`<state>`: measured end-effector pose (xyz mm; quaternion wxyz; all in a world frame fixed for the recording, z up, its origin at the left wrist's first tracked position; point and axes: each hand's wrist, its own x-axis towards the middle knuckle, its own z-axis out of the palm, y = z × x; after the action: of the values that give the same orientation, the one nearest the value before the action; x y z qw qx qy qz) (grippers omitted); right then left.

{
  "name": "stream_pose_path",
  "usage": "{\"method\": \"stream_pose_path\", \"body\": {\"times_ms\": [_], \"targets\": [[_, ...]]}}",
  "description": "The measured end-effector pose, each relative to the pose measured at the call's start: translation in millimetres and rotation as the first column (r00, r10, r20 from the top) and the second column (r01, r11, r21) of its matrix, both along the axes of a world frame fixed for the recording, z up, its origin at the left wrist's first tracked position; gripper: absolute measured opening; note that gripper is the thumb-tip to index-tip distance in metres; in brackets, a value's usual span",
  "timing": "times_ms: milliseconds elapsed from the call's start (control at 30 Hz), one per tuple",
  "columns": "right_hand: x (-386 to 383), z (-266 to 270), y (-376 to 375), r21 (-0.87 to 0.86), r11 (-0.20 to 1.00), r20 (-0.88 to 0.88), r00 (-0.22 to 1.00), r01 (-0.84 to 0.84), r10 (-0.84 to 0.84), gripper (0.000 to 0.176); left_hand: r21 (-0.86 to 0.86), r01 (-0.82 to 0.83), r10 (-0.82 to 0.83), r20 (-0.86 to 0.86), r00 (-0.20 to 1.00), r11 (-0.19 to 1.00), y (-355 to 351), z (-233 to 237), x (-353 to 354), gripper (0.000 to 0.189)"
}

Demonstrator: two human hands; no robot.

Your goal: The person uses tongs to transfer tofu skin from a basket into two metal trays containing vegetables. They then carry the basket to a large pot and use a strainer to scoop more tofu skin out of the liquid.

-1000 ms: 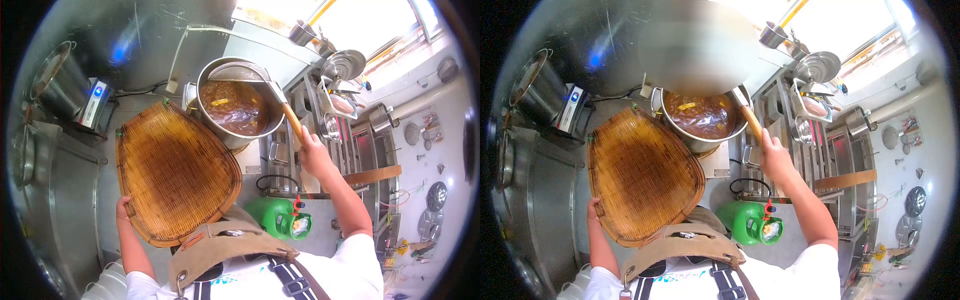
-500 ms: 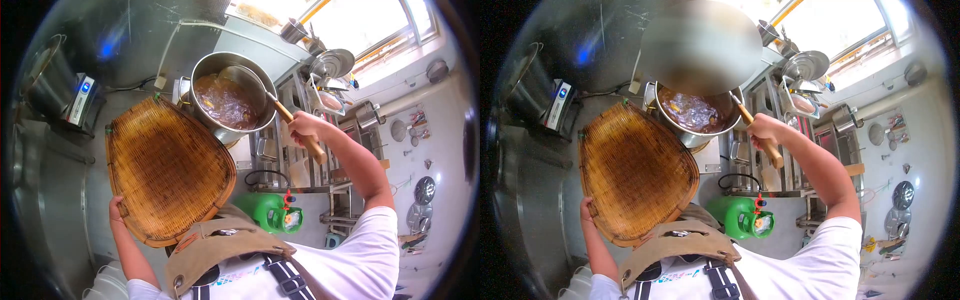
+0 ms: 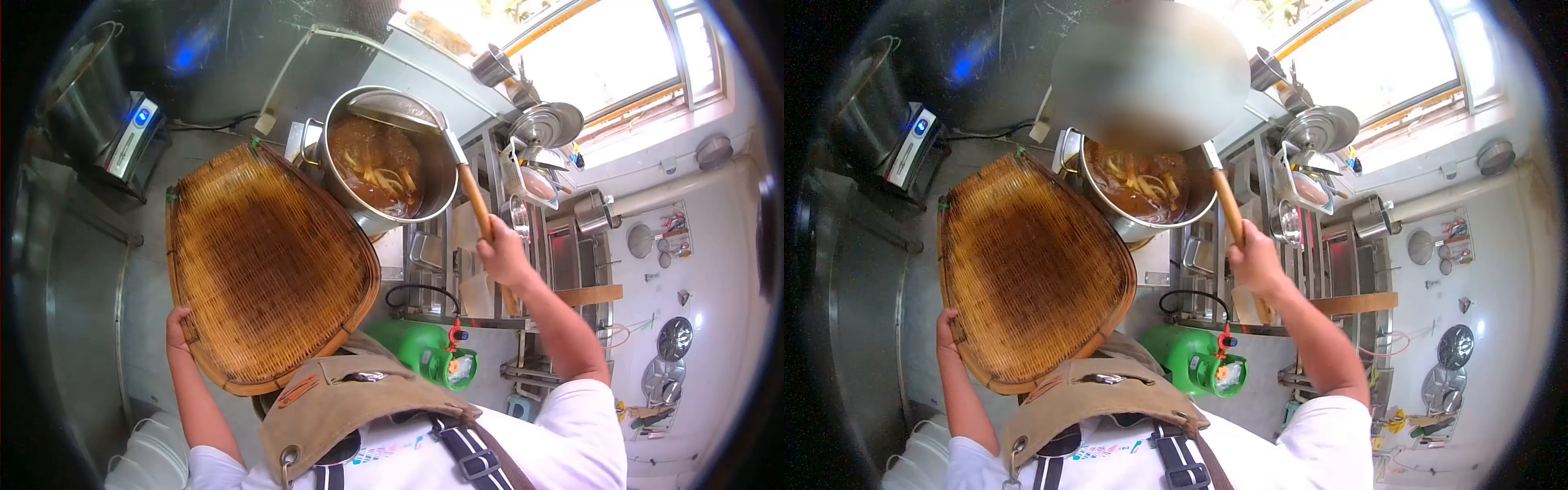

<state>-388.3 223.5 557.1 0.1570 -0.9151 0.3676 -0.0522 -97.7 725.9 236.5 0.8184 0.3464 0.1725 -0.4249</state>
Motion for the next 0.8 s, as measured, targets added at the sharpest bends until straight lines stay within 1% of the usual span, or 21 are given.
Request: {"method": "stream_pose_path", "body": {"times_ms": [33,100,133,233,267,367,400,500,567,633,667,767,800], "targets": [[3.2,-14.4,0.2,-0.055,0.998,-0.019,1.0,-0.011,0.01,0.042,-0.006,-0.006,0.006,-0.005,1.0,1.0,-0.2,0.9,-0.1,0.046],[0.8,-60.2,-11.8,-0.148,0.986,-0.013,0.997,-0.082,0.081,0.04,-0.012,-0.01,0.01,-0.001,1.0,1.0,0.2,0.1,0.0,0.046],[1.3,-79.3,-13.1,-0.276,0.953,-0.023,0.992,-0.128,0.127,0.037,-0.011,-0.004,0.005,0.007,1.0,1.0,0.9,-3.0,0.5,0.046],[24.4,-89.8,0.2,-0.221,0.974,-0.205,0.979,-0.049,0.003,0.039,0.014,0.003,-0.003,0.017,1.0,1.0,-0.4,-2.0,0.6,0.045],[31.3,-83.7,6.1,-0.207,0.976,-0.245,0.97,-0.06,0.008,0.04,0.025,0.001,-0.001,0.02,1.0,1.0,-0.3,-1.3,0.1,0.045],[34.0,-59.3,12.8,-0.184,0.976,-0.286,0.957,-0.113,0.057,0.038,0.152,0.009,-0.019,0.065,0.998,0.988,12.1,-22.6,3.8,0.043],[32.8,-42.7,17.4,-0.161,0.977,-0.294,0.952,-0.138,0.086,0.036,0.099,-0.02,0.013,0.071,0.997,0.995,11.1,-25.5,2.3,0.043],[24.7,9.8,23.3,-0.028,0.992,-0.291,0.95,-0.126,0.113,0.031,-0.053,-0.108,0.112,0.078,0.991,0.993,-7.1,5.8,-3.8,0.045],[27.5,55.7,37.5,0.112,0.993,-0.28,0.958,-0.038,0.068,0.028,-0.136,-0.143,0.155,0.082,0.984,0.98,-15.1,27.4,-7.7,0.048],[17.8,70.0,31.8,0.017,0.994,-0.252,0.962,-0.105,0.106,0.027,-0.153,-0.149,0.16,0.064,0.985,0.977,-12.3,24.7,-7.1,0.05],[15.9,70.1,26.8,-0.02,0.991,-0.27,0.955,-0.132,0.122,0.025,-0.163,-0.148,0.159,0.054,0.986,0.975,-11.6,21.6,-7.4,0.05],[15.8,35.2,1.3,-0.226,0.961,-0.242,0.964,-0.163,0.106,0.023,-0.037,-0.074,0.078,0.114,0.99,0.997,0.2,3.9,-8.7,0.055],[20.7,21.3,-8.7,-0.262,0.948,-0.312,0.946,-0.18,0.094,0.022,0.026,-0.094,0.088,0.17,0.981,0.995,4.6,-1.8,-7.0,0.055]]}}
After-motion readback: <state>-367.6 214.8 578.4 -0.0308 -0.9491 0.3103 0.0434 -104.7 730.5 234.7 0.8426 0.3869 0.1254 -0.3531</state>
